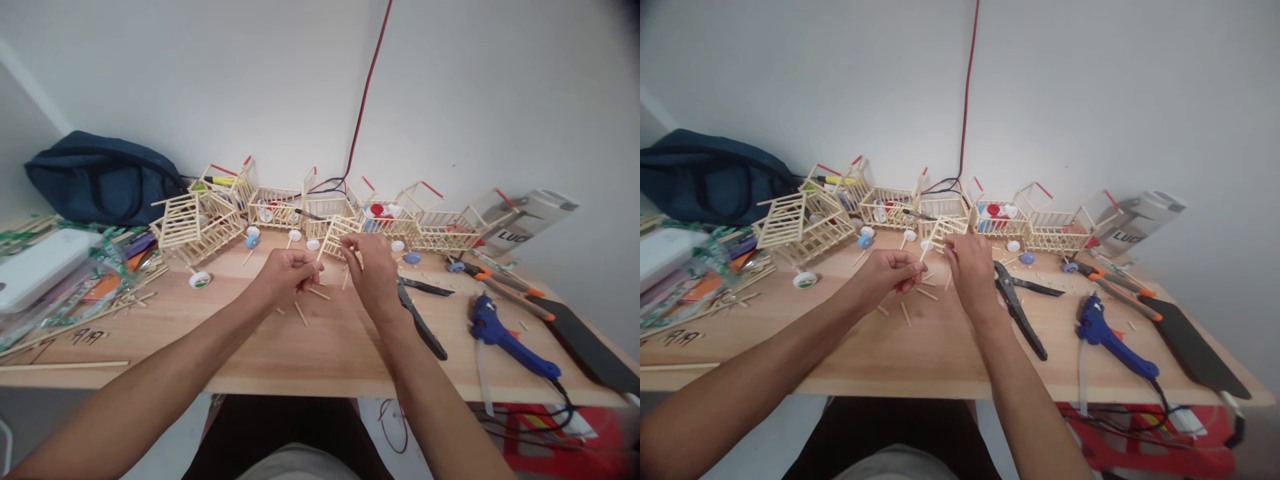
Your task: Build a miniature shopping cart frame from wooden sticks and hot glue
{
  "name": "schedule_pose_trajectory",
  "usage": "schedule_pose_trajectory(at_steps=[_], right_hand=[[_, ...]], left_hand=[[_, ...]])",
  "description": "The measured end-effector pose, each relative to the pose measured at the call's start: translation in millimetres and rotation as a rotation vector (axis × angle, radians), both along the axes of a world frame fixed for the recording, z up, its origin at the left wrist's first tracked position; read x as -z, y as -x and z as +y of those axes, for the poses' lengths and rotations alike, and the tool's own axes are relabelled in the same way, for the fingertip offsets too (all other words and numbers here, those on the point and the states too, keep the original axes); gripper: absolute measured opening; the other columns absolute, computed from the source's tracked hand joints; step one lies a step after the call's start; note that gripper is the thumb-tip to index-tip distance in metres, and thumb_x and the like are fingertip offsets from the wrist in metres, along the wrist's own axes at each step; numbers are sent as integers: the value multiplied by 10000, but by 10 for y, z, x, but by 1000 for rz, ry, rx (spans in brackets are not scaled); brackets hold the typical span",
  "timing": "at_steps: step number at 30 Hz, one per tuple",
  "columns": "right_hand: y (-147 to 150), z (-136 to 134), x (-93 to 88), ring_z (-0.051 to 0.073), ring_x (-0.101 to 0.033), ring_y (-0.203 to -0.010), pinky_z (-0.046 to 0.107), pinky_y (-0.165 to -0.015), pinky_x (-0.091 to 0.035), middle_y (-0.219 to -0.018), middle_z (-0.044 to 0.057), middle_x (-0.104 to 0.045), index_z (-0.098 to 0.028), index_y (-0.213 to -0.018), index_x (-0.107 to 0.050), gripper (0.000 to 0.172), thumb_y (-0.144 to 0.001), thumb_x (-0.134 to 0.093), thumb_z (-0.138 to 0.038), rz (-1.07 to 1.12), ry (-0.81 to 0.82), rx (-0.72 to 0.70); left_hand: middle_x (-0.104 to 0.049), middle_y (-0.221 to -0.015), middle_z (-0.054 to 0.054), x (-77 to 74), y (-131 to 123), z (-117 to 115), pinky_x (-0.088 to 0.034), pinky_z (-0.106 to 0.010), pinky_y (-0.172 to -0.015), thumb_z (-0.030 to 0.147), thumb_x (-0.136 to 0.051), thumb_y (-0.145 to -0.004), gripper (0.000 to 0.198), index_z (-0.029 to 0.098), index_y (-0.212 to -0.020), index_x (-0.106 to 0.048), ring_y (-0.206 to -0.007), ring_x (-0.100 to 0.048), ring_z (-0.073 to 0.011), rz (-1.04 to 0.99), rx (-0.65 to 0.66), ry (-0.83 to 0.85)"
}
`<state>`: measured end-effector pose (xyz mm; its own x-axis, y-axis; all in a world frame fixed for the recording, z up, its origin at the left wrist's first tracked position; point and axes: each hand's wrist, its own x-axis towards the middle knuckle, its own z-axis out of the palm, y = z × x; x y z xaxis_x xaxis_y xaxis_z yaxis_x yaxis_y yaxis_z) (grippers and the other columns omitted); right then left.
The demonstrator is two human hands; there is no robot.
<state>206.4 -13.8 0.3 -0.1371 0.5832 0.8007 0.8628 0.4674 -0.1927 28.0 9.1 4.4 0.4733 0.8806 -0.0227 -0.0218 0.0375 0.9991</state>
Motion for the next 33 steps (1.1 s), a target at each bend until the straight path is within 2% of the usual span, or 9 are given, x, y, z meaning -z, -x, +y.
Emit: schedule_pose_trajectory(at_steps=[9,23,29,33], right_hand=[[-2,-5,-11,210,-529,-848,361,-813,-396,-843,46,-650,-222,-861,-584,111,-917,-488,-211,-1,37,-9],[-26,10,-1,210,-514,-849,347,-793,-375,-839,41,-645,-221,-846,-583,120,-922,-490,-229,-40,60,24],[-20,5,-2,212,-512,-868,355,-791,-376,-848,43,-649,-217,-848,-588,128,-924,-486,-234,-42,79,30],[-21,6,0,213,-520,-872,356,-793,-380,-845,43,-649,-220,-847,-593,133,-925,-487,-239,-45,67,18]], left_hand=[[-610,-605,-17,23,-8,0,-325,-171,-406,328,-669,-751,239,93,-720,-635,-426,-452,-42,-13,-6,6],[-585,-550,4,-18,-10,-20,-318,-164,-399,279,-663,-760,212,104,-657,-603,-404,-433,-32,-10,-27,13],[-539,-467,23,-55,-5,-38,-308,-155,-401,262,-650,-774,212,114,-631,-598,-397,-425,-33,10,-18,16],[-568,-499,11,-33,-5,-26,-312,-159,-399,273,-656,-769,212,113,-640,-606,-398,-430,-33,-2,-8,17]])
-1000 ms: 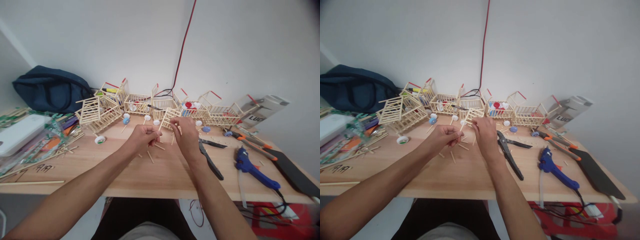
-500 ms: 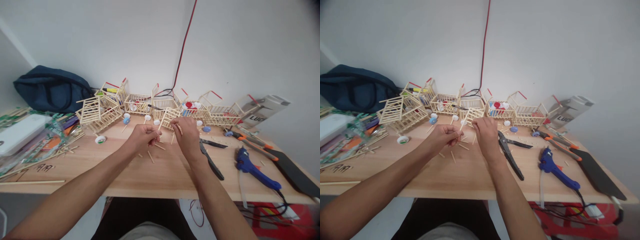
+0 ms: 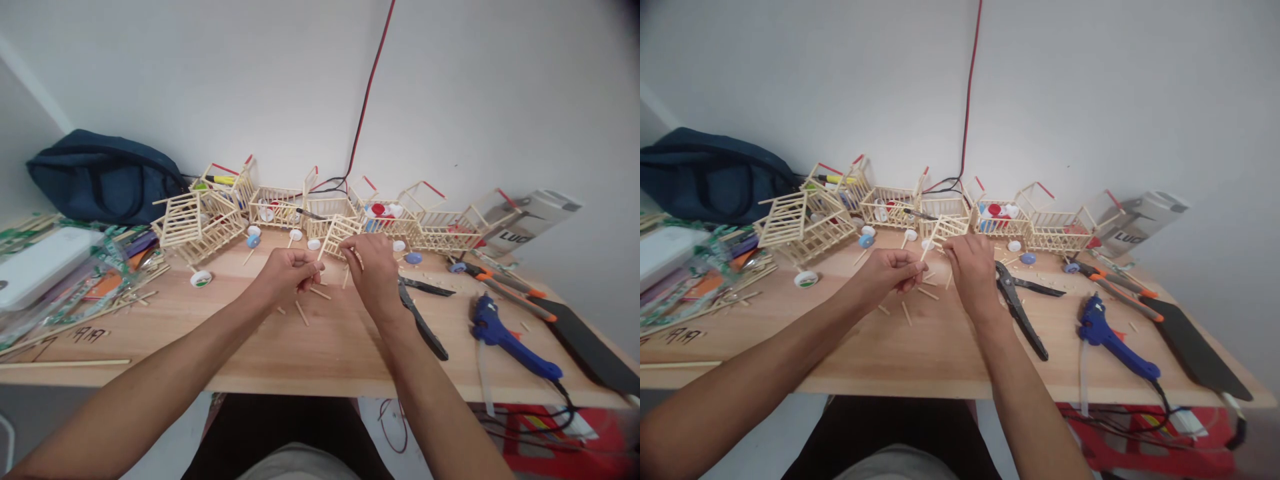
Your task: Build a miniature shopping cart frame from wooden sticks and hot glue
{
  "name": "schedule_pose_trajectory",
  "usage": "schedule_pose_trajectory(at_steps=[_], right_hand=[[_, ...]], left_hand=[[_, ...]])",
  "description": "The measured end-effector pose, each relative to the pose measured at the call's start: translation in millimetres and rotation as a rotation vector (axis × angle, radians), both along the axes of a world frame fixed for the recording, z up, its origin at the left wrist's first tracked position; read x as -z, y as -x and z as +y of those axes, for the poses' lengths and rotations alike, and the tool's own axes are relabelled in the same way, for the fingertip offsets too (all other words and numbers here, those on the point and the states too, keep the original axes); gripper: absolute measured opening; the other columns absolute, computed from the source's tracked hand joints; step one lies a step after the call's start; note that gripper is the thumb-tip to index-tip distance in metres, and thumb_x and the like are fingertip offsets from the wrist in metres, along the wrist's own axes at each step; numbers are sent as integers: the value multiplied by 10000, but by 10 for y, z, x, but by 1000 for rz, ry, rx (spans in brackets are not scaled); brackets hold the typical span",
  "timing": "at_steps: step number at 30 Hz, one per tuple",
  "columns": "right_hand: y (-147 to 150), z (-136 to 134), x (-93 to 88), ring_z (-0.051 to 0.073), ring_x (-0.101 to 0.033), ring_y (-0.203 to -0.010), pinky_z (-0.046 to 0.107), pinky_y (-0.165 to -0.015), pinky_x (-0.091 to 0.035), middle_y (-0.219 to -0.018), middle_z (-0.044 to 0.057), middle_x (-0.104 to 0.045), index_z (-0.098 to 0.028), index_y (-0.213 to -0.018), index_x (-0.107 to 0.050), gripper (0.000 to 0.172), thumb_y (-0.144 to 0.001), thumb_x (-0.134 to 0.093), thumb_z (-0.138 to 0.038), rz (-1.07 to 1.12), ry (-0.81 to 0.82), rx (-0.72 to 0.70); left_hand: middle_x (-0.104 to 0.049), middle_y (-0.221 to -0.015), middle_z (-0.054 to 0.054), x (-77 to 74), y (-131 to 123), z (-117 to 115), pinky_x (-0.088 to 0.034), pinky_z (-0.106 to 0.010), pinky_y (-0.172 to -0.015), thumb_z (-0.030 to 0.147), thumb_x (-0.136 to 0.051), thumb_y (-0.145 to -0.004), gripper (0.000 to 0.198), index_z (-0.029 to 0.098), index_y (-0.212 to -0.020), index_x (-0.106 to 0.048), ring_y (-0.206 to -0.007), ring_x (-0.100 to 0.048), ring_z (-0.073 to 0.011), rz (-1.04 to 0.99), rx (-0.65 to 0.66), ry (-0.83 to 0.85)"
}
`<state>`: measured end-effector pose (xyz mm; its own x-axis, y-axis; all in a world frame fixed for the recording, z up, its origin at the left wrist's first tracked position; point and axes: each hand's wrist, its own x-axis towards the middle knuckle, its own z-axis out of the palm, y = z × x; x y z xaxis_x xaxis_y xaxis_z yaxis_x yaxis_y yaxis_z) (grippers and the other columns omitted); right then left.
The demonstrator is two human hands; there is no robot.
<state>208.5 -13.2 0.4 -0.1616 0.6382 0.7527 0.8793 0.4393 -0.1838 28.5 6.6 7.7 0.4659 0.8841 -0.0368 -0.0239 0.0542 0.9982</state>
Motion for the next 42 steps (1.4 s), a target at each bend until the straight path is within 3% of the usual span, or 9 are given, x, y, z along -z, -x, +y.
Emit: schedule_pose_trajectory(at_steps=[31,37,42], right_hand=[[6,11,20,214,-524,-871,348,-776,-374,-850,47,-652,-217,-864,-591,124,-925,-485,-236,15,15,5],[27,1,9,214,-514,-839,339,-764,-350,-849,43,-649,-210,-871,-571,64,-904,-516,-213,26,-13,51],[43,-17,-19,208,-515,-826,341,-763,-308,-837,32,-658,-205,-850,-590,108,-915,-517,-252,-35,-11,121]], left_hand=[[-586,-540,-5,55,-8,28,-315,-164,-399,281,-659,-759,215,102,-650,-612,-408,-440,-39,5,-2,-26],[-588,-554,-4,26,-3,2,-319,-163,-405,291,-663,-760,223,103,-653,-609,-411,-436,-34,2,-12,-22],[-608,-587,-17,64,-6,18,-317,-167,-403,318,-676,-743,232,99,-686,-623,-420,-450,-40,-20,-5,-19]])
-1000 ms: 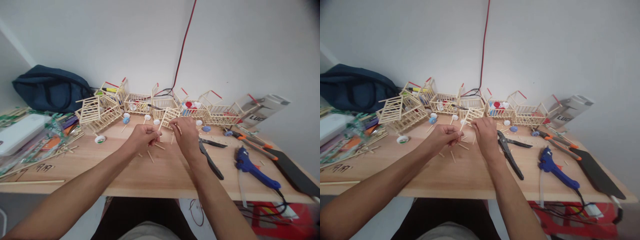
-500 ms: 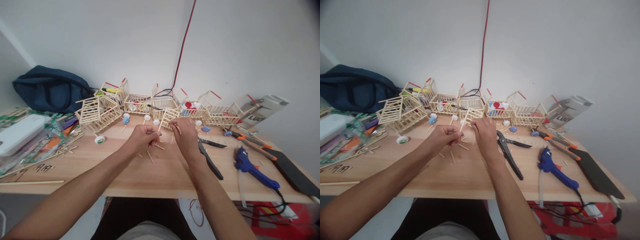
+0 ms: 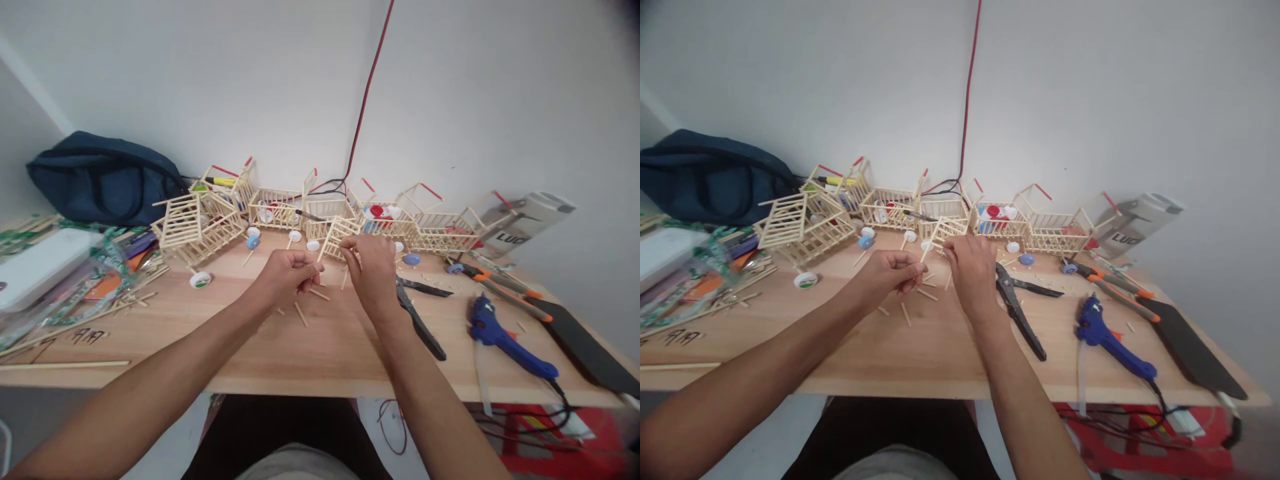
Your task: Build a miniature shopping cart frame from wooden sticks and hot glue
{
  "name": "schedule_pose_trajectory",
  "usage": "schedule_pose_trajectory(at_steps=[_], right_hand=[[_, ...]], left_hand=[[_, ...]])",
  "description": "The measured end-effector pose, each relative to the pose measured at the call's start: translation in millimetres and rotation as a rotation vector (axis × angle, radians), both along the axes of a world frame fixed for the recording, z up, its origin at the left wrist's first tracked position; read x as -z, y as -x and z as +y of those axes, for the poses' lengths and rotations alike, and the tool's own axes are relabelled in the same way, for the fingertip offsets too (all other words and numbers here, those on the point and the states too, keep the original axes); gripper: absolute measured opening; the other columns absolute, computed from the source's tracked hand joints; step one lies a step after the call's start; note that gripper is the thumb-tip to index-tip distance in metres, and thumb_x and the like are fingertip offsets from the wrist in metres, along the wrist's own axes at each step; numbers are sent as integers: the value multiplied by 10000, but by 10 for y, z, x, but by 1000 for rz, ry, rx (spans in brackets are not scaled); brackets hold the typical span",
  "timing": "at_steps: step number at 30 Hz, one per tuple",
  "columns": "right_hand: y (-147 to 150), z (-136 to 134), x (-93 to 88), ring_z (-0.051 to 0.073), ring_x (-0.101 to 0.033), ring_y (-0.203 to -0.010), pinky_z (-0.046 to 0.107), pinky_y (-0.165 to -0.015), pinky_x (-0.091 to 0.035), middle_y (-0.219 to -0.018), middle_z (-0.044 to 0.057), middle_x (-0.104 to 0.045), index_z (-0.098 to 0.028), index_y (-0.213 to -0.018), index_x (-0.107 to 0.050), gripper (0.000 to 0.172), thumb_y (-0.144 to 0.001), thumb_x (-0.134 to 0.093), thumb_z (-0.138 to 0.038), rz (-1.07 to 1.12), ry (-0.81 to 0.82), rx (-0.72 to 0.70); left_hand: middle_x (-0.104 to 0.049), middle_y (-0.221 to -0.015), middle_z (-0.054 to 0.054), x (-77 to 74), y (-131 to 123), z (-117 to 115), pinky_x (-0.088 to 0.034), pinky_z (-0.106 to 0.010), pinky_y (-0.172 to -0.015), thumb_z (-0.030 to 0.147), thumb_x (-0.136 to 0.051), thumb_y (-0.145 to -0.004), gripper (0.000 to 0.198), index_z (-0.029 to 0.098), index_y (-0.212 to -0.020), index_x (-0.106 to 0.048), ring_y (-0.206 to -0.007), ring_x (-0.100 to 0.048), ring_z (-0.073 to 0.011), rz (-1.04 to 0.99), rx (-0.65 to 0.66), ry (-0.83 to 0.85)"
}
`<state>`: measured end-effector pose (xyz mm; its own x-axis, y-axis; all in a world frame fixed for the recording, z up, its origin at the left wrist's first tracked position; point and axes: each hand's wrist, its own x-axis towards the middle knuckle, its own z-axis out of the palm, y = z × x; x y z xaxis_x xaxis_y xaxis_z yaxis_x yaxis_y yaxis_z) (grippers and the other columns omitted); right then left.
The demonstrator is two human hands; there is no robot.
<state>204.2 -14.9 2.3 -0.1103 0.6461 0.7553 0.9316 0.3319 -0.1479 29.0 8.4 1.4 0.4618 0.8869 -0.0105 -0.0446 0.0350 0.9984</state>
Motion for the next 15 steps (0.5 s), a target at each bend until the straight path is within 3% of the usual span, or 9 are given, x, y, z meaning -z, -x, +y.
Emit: schedule_pose_trajectory(at_steps=[15], right_hand=[[-4,4,11,185,-539,-801,311,-762,-351,-821,28,-637,-199,-867,-587,110,-923,-504,-246,6,-32,-41]], left_hand=[[-612,-593,-16,-29,1,-16,-319,-173,-403,327,-687,-727,245,94,-700,-617,-417,-452,-43,-23,-1,16]])
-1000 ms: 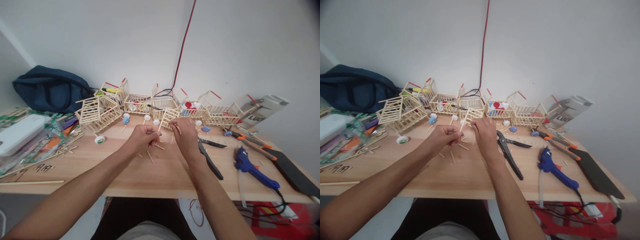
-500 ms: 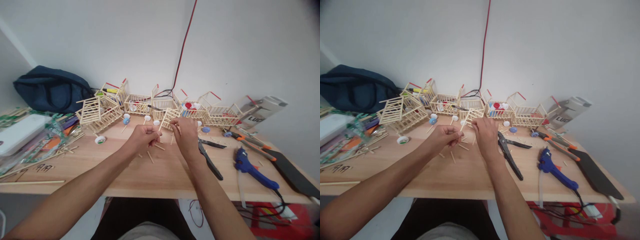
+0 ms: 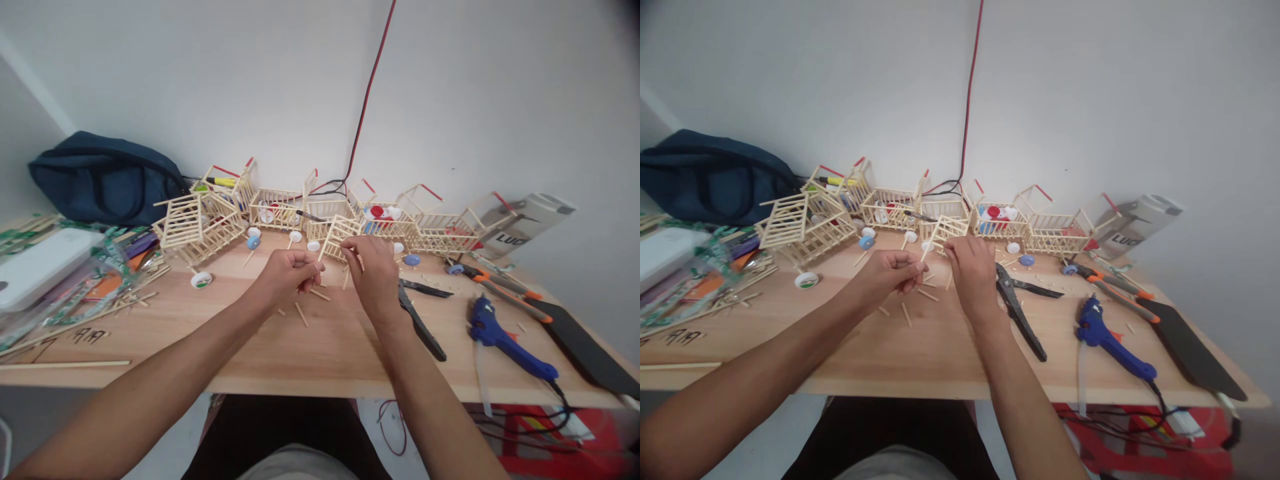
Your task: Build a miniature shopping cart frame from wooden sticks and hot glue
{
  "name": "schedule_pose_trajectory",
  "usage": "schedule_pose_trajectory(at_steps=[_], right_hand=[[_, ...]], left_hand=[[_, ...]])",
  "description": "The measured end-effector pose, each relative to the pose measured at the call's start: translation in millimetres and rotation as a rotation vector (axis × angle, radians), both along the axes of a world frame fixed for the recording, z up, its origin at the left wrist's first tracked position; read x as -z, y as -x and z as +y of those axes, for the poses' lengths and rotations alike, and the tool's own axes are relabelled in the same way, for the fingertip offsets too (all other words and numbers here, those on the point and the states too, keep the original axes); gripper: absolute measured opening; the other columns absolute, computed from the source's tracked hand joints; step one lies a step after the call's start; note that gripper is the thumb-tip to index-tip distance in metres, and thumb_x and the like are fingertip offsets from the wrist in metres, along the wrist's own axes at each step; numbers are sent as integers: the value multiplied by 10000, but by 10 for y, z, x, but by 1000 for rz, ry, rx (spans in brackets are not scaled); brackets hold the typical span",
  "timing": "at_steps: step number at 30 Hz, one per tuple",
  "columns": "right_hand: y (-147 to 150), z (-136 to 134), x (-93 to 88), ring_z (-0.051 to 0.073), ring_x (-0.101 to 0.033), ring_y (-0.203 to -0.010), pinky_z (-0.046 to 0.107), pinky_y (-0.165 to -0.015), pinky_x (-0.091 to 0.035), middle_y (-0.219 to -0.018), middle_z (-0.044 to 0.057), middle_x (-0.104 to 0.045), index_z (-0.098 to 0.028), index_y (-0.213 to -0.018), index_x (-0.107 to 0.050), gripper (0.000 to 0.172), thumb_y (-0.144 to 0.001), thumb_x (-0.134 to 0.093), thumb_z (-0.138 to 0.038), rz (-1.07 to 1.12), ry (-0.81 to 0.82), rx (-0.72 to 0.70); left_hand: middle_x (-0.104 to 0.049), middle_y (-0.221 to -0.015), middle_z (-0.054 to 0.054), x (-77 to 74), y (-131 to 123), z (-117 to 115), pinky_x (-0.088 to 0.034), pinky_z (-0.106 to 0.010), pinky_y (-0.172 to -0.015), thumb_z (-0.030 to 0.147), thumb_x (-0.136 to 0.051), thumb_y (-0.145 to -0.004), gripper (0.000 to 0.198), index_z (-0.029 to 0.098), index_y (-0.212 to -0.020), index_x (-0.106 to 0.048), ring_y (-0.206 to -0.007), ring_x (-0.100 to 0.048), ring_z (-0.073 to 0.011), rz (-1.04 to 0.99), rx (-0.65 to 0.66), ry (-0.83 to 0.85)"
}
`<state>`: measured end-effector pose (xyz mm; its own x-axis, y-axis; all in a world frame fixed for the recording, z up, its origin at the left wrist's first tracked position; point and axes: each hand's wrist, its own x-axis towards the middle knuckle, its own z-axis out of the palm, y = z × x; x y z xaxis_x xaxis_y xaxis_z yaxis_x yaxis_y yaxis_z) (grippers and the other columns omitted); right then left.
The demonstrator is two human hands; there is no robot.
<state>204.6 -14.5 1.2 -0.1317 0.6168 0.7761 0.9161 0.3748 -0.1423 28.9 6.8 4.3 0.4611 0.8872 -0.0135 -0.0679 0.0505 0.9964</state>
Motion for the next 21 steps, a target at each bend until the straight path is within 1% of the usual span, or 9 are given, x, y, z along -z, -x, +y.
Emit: schedule_pose_trajectory(at_steps=[4,7,11,16,21], right_hand=[[15,6,7,189,-543,-828,308,-768,-363,-872,43,-649,-192,-916,-595,91,-917,-513,-232,-3,12,-11],[11,3,11,202,-531,-853,317,-771,-352,-878,41,-656,-196,-924,-603,95,-914,-519,-240,-33,8,23],[-14,-8,6,219,-530,-905,334,-800,-343,-928,53,-659,-200,-962,-611,133,-904,-542,-299,-42,-8,39],[-39,-14,-3,239,-519,-941,368,-815,-353,-948,80,-619,-216,-982,-639,226,-880,-559,-401,-49,-41,60],[-41,-19,-10,247,-502,-963,376,-804,-359,-982,94,-572,-220,-976,-651,209,-854,-593,-379,-54,-45,92]], left_hand=[[-614,-589,-13,-1,2,10,-318,-173,-402,324,-687,-726,237,95,-715,-626,-414,-451,-43,-8,-1,-4],[-604,-574,-8,10,5,16,-313,-169,-399,329,-687,-730,246,100,-677,-614,-412,-447,-39,0,5,-12],[-601,-581,-8,24,6,22,-314,-169,-398,344,-684,-734,257,100,-685,-619,-416,-452,-40,-2,11,-16],[-598,-585,-8,6,3,18,-318,-173,-400,330,-684,-730,244,96,-695,-625,-409,-445,-39,-6,-13,-12],[-557,-512,15,-31,4,1,-314,-170,-405,310,-679,-744,237,106,-650,-604,-404,-429,-39,3,-21,-14]])
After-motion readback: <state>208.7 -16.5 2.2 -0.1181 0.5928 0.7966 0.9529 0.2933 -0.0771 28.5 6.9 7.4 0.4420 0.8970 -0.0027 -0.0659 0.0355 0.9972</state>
